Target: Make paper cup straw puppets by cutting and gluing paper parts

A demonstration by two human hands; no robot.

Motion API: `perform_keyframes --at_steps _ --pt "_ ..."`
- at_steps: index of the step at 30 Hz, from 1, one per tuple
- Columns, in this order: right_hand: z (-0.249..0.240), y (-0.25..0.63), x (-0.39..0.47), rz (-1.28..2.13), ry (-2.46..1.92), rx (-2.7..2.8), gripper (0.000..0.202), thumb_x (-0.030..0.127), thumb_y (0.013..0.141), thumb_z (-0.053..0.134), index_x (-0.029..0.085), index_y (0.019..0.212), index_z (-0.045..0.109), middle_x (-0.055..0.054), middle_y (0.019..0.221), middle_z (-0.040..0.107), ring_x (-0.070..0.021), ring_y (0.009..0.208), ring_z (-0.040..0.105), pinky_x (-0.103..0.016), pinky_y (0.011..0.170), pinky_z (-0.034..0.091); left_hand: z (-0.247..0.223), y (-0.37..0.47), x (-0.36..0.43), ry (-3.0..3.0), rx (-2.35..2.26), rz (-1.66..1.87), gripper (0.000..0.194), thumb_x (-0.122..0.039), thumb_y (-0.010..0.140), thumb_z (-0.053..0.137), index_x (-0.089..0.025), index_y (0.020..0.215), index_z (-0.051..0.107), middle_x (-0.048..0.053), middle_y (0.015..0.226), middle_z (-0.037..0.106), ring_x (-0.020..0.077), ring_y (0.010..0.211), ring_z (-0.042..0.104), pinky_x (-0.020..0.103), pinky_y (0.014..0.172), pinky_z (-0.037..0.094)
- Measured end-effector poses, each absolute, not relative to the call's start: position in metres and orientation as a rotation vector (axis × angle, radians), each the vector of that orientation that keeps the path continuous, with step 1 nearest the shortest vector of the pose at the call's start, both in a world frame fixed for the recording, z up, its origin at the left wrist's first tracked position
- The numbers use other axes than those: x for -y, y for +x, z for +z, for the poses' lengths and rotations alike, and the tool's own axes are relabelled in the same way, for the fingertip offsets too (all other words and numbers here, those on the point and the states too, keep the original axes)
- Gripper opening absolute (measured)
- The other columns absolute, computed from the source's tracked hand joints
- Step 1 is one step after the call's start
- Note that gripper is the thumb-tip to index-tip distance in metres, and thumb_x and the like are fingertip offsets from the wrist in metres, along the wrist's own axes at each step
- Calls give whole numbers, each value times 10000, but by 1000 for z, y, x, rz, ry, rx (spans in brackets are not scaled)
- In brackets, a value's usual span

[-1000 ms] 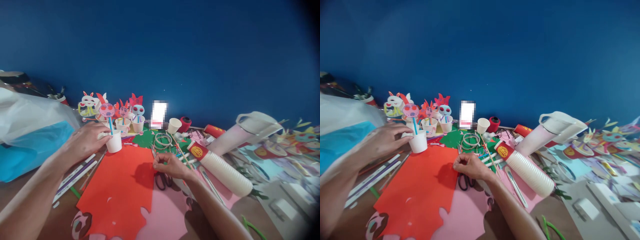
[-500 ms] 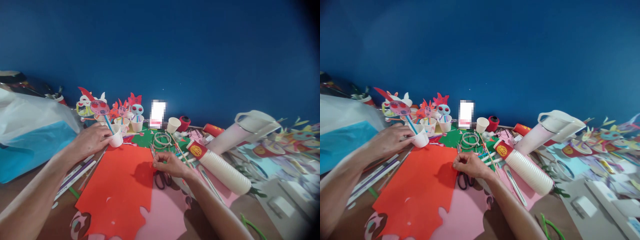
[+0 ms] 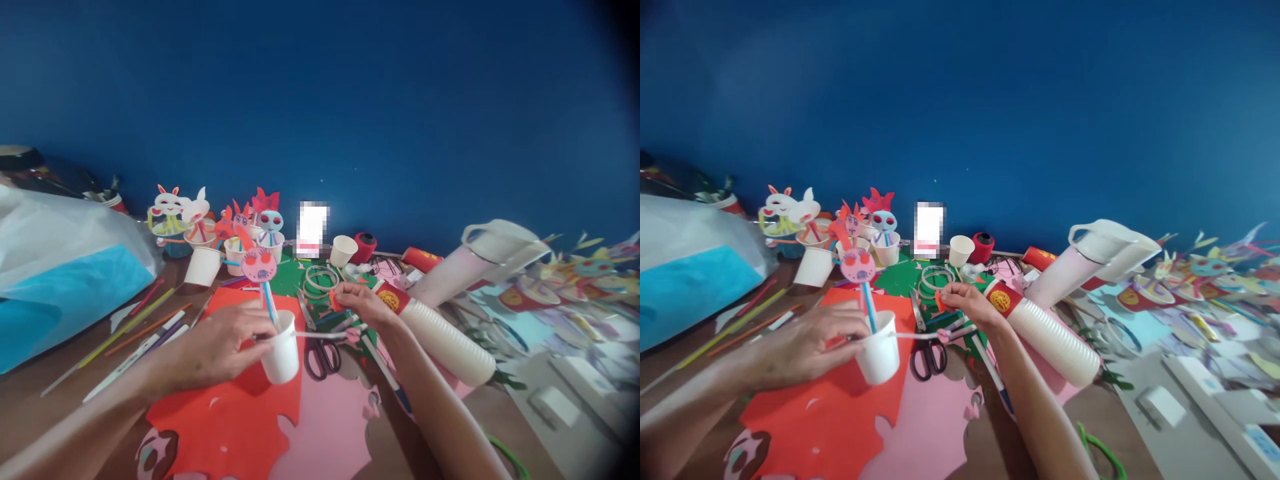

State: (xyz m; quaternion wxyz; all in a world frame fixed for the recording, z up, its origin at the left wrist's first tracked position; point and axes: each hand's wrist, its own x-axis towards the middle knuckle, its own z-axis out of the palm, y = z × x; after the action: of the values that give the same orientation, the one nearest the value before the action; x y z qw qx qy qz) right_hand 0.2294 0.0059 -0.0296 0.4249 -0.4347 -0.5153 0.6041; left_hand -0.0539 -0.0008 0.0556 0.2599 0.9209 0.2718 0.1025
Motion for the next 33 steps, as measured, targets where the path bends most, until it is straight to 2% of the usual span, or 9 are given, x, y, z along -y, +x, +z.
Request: perform_keyframes --at_steps 3,9,14,18,24,33 --pt "-38 223 -9 1488 -1068 1226 191 336 743 603 174 675 527 45 572 486 -72 509 399 -208 513 307 43 -42 10 2418 -687 140 232 -266 837 405 -178 691 563 4 695 537 125 657 465 240 584 305" --pt "-31 201 0 1568 -1022 1226 209 354 712 642 166 711 550 6 725 550 -72 558 415 -216 561 349 29 -26 16 2308 -638 117 179 -213 793 443 -165 659 553 10 679 535 128 660 474 237 576 291" --pt "-26 184 7 1614 -994 1272 235 368 678 670 160 703 562 13 682 553 -75 556 429 -219 561 353 24 -20 21 2263 -604 131 192 -208 776 447 -162 615 540 7 654 524 126 637 479 234 571 293" --pt "-24 177 10 1658 -958 1246 251 354 631 707 152 700 575 38 605 531 -66 532 428 -204 540 342 22 -16 24 2153 -562 115 146 -230 746 490 -174 680 609 15 709 573 142 688 503 229 601 321" --pt "-17 174 12 1649 -1000 1295 215 320 644 693 144 712 590 30 653 561 -70 569 468 -211 579 364 18 -15 22 1969 -535 38 204 -240 739 496 -183 839 664 28 810 617 148 700 538 220 587 346" --pt "-29 165 11 1486 -1149 1331 161 293 691 636 141 690 584 22 634 550 -76 566 460 -206 550 349 18 -13 22 2034 -502 192 204 -298 744 518 -201 813 684 46 769 648 169 712 551 242 618 357"
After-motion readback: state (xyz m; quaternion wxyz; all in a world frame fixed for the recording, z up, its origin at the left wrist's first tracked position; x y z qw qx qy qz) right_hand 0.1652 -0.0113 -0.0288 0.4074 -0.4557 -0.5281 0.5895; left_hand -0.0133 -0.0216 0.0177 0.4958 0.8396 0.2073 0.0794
